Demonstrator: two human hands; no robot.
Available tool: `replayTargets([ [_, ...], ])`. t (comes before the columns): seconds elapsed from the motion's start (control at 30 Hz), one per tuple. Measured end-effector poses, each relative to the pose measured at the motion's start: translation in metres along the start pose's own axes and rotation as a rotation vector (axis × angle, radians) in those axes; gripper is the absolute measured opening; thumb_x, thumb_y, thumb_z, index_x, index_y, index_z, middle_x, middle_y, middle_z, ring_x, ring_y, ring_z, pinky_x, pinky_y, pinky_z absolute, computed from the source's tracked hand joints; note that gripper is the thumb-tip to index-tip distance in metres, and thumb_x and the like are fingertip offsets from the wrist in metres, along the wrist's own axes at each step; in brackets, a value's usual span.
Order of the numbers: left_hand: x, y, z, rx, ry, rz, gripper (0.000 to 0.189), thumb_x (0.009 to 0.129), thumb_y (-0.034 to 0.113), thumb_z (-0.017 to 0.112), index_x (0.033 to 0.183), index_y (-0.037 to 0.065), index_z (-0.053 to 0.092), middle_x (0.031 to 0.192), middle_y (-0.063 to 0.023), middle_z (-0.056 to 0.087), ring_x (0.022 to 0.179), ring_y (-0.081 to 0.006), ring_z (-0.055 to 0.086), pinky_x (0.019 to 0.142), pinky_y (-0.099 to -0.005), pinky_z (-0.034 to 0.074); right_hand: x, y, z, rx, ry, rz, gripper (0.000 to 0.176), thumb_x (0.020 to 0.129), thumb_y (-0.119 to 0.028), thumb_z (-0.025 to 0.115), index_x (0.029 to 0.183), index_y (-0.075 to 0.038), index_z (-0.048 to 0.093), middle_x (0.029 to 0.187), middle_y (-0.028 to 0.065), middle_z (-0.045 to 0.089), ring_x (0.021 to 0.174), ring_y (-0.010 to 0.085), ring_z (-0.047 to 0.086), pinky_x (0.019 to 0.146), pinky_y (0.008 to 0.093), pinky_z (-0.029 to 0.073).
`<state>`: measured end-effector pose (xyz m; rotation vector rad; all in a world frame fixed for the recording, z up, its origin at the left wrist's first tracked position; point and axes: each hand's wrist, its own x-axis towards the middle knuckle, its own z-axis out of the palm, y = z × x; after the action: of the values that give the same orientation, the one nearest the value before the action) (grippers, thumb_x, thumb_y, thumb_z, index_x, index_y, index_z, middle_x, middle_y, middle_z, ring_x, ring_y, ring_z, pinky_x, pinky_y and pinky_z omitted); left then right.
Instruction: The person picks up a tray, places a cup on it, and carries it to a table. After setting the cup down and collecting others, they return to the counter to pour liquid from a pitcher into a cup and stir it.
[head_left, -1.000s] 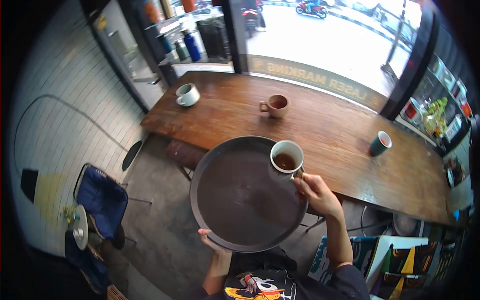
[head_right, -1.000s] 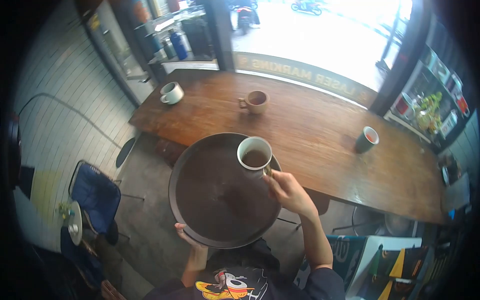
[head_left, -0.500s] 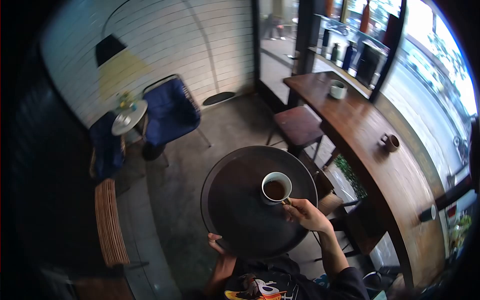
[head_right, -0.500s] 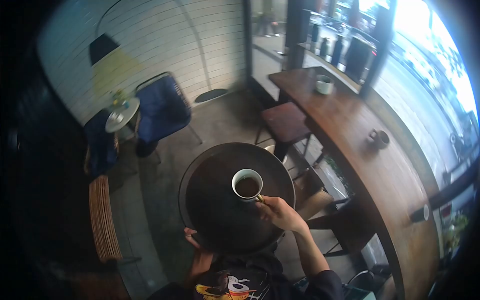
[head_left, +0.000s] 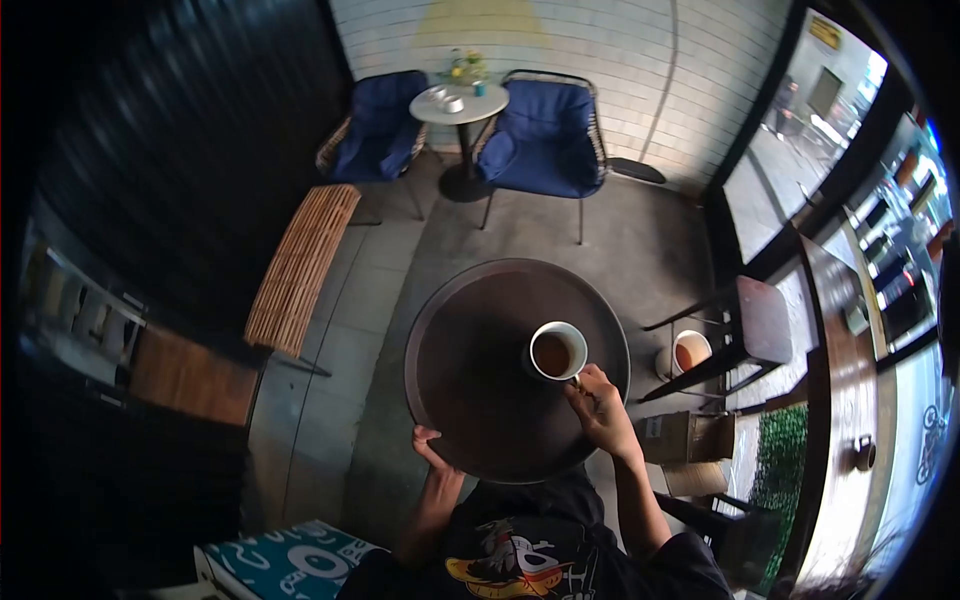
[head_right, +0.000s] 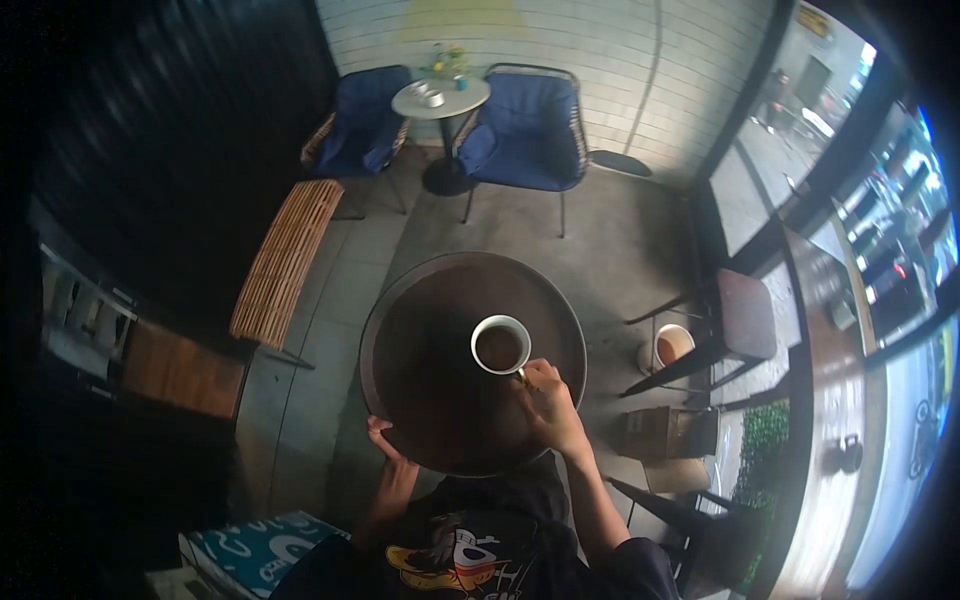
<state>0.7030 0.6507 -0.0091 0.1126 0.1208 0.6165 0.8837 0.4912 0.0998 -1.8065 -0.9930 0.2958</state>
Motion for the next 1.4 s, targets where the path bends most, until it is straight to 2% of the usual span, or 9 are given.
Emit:
replayTargets([
  [0.13, 0.012, 0.015, -0.026, -0.022, 0.016, 0.091, 0.051, 0.063, 0.024, 0.047, 0.108, 0.003, 0.056, 0.105, -0.0095, 0.06, 0.088, -0.0277, 0.057, 0.075, -0.035, 0.05, 0.023, 0.021, 0.022, 0.118, -0.102, -0.009, 0.009, 0.092, -0.005, 0.054, 0.092, 0.003, 0.057, 0.081, 0.0047, 0.053, 0.075, 0.0119, 0.048, 0.068, 0.0242, 0.04],
  [0.2, 0.02, 0.016, -0.033, -0.034, 0.012, 0.102, 0.058, 0.06, 0.023, 0.046, 0.113, 0.002, 0.055, 0.105, -0.0118, 0.059, 0.089, -0.0305, 0.058, 0.076, -0.0378, 0.052, 0.033, 0.015, 0.028, 0.563, -0.095, 0.217, 0.015, 0.094, -0.01, 0.053, 0.09, 0.004, 0.056, 0.078, -0.0011, 0.049, 0.073, 0.0067, 0.041, 0.064, 0.0221, 0.036],
  [0.33, 0.055, 0.003, -0.042, 0.006, 0.139, 0.07, 0.058, 0.059, 0.024, 0.047, 0.112, 0.001, 0.055, 0.104, -0.0114, 0.059, 0.089, -0.0307, 0.057, 0.077, -0.0378, 0.051, 0.051, 0.04, 0.028, 0.482, -0.1, 0.264, 0.019, 0.094, -0.015, 0.055, 0.089, 0.003, 0.056, 0.074, -0.005, 0.045, 0.069, 0.0036, 0.037, 0.06, 0.0206, 0.033],
  [0.53, 0.128, -0.04, -0.052, 0.07, 0.195, -0.045, 0.06, 0.058, 0.026, 0.047, 0.111, -0.001, 0.054, 0.104, -0.0125, 0.058, 0.087, -0.0313, 0.057, 0.077, -0.0376, 0.051, 0.084, 0.099, 0.001, 0.375, 0.113, 0.324, 0.016, 0.088, -0.013, 0.064, 0.09, 0.003, 0.059, 0.063, -0.0057, 0.043, 0.059, 0.0034, 0.033, 0.05, 0.0231, 0.03],
  [0.73, 0.216, -0.107, -0.046, 0.214, 0.336, -0.259, 0.06, 0.057, 0.026, 0.047, 0.111, -0.001, 0.054, 0.104, -0.0128, 0.057, 0.087, -0.0314, 0.056, 0.077, -0.0376, 0.05, 0.1, 0.165, -0.069, 0.289, 0.331, 0.459, 0.025, 0.087, -0.018, 0.066, 0.099, 0.003, 0.061, 0.063, -0.002, 0.046, 0.06, 0.0054, 0.035, 0.051, 0.0238, 0.032],
  [0.83, 0.259, -0.14, -0.043, 0.275, 0.392, -0.351, 0.06, 0.057, 0.027, 0.047, 0.11, -0.001, 0.053, 0.104, -0.013, 0.057, 0.087, -0.0315, 0.056, 0.076, -0.0376, 0.05, 0.099, 0.193, -0.102, 0.181, 0.457, 0.565, 0.026, 0.087, -0.02, 0.066, 0.078, 0.002, 0.055, 0.058, -0.0046, 0.036, 0.057, 0.0052, 0.03, 0.048, 0.0253, 0.026],
  [0.93, 0.305, -0.172, -0.041, 0.339, 0.44, -0.458, 0.061, 0.056, 0.027, 0.047, 0.11, -0.001, 0.053, 0.104, -0.0132, 0.057, 0.087, -0.0316, 0.056, 0.076, -0.0377, 0.05, 0.1, 0.215, -0.129, 0.221, 0.65, 0.646, 0.03, 0.087, -0.02, 0.066, 0.071, -0.001, 0.05, 0.057, -0.0061, 0.031, 0.055, 0.0047, 0.027, 0.047, 0.0255, 0.022],
  [1.27, 0.45, -0.224, -0.056, 0.568, 0.355, -0.736, 0.064, 0.053, 0.029, 0.048, 0.109, -0.001, 0.052, 0.102, -0.0133, 0.055, 0.089, -0.0312, 0.054, 0.074, -0.0394, 0.048, 0.096, 0.317, -0.183, -0.021, 1.044, 0.877, 0.036, 0.094, -0.026, 0.056, 0.068, -0.003, 0.048, 0.059, -0.0072, 0.035, 0.056, 0.0027, 0.029, 0.048, 0.0242, 0.022],
  [1.4, 0.475, -0.221, -0.085, 0.486, 0.328, -0.855, 0.064, 0.054, 0.028, 0.047, 0.111, -0.001, 0.052, 0.106, -0.0141, 0.055, 0.092, -0.0317, 0.054, 0.078, -0.0395, 0.048, 0.076, 0.391, -0.185, 0.214, 1.213, 0.925, 0.04, 0.098, -0.033, 0.045, 0.068, -0.007, 0.046, 0.058, -0.0078, 0.036, 0.053, 0.0033, 0.031, 0.047, 0.0224, 0.023],
])
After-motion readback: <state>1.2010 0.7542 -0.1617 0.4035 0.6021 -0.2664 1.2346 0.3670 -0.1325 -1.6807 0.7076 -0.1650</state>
